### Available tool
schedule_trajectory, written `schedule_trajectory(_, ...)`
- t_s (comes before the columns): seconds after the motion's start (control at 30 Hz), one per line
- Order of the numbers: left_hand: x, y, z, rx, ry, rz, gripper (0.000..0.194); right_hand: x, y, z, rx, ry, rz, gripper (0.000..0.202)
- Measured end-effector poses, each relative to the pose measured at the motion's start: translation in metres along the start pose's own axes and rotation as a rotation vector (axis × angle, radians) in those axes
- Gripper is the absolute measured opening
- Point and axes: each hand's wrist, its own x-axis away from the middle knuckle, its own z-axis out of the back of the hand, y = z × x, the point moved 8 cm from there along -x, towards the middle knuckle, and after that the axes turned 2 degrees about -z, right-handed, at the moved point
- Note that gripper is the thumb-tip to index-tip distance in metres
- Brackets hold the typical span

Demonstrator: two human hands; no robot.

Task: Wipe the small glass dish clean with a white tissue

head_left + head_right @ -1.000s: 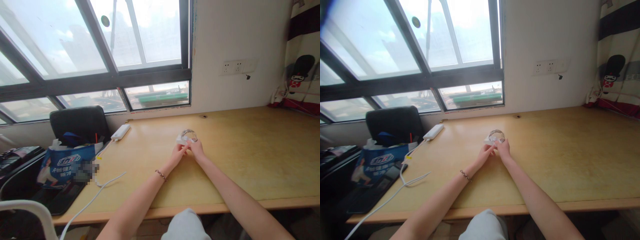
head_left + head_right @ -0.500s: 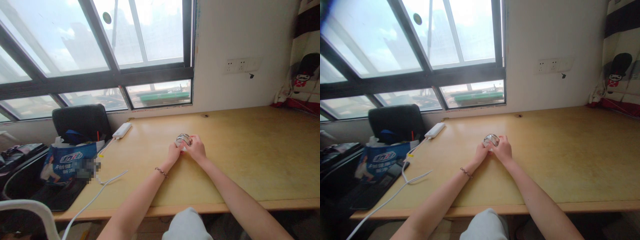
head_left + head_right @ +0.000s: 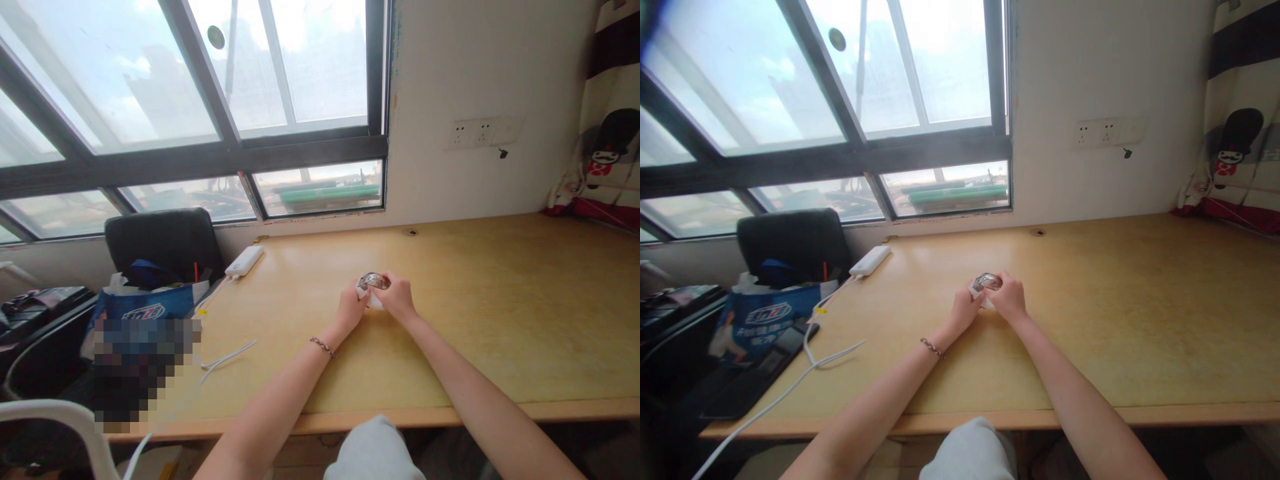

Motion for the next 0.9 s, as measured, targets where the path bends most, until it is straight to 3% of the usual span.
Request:
schedule_trajectory(0.17,0.002,-0.022,-0.008,0.177,-0.04,0.269,0.028,-0.006,0.021,-0.021,-0.431,-0.177,-0.222,0.052)
schedule_trajectory(0.3,0.0,-0.032,-0.008,0.363,-0.027,0.378,0.026,0.0,0.008,-0.037,-0.683,-0.369,-0.215,0.04)
schedule_trajectory(0.43,-0.002,-0.027,-0.012,0.407,-0.106,0.334,0.035,0.0,0.009,-0.034,-0.686,-0.332,-0.215,0.035)
schedule_trajectory(0.53,0.0,-0.019,-0.014,0.331,-0.165,0.276,0.046,-0.003,0.031,-0.029,-0.665,-0.203,-0.354,0.034)
schedule_trajectory(0.67,0.0,-0.014,-0.008,0.23,-0.123,0.246,0.057,0.001,0.055,-0.03,-0.752,-0.117,-0.59,0.035)
schedule_trajectory(0.8,-0.002,-0.019,0.001,0.202,-0.029,0.263,0.055,0.016,0.049,-0.044,-0.889,-0.241,-0.764,0.033)
schedule_trajectory(0.9,-0.005,-0.023,0.007,0.22,0.035,0.268,0.047,0.024,0.035,-0.053,-0.97,-0.348,-0.781,0.031)
